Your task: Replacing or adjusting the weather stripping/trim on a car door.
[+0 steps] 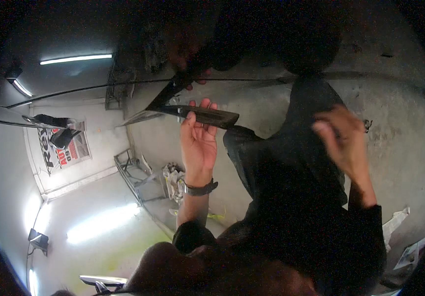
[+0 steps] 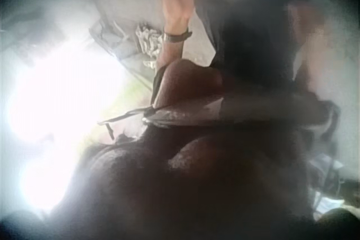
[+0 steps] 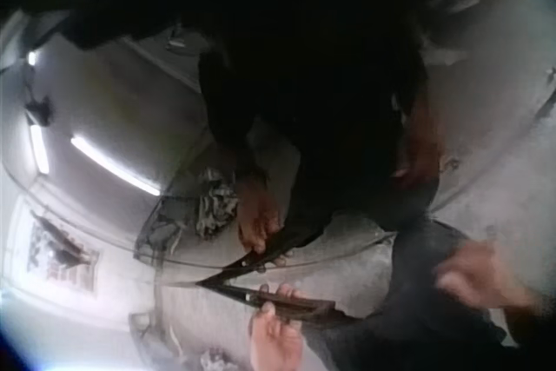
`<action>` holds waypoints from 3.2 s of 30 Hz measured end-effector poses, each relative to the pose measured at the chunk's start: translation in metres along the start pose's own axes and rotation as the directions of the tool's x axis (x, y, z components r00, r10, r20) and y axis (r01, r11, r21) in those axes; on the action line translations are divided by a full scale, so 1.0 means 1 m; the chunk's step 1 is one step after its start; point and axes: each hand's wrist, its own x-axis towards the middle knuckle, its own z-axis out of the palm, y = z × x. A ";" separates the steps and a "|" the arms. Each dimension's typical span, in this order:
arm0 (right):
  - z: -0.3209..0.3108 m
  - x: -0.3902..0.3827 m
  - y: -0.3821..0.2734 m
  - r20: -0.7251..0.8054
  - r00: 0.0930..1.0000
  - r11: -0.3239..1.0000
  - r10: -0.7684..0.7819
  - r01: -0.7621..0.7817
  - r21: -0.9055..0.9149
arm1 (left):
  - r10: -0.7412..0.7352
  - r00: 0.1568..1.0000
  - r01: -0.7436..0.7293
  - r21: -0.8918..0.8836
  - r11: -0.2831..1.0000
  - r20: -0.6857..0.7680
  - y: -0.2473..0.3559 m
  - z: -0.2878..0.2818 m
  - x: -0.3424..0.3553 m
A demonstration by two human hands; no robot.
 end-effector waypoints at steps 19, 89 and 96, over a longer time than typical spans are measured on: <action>0.099 0.054 -0.081 0.014 0.876 0.865 -0.482 0.474 0.164 | 0.493 0.868 -0.243 0.819 0.519 -0.056 0.071 -0.108 0.037; 0.088 0.110 -0.099 0.293 0.786 0.791 -0.545 0.366 0.490 | -0.032 0.999 0.031 0.004 0.999 0.026 0.021 -0.034 0.005; 0.141 0.135 -0.134 0.327 0.750 0.761 -0.575 0.343 0.550 | 0.018 1.000 -0.019 0.045 0.999 0.024 0.015 -0.039 0.005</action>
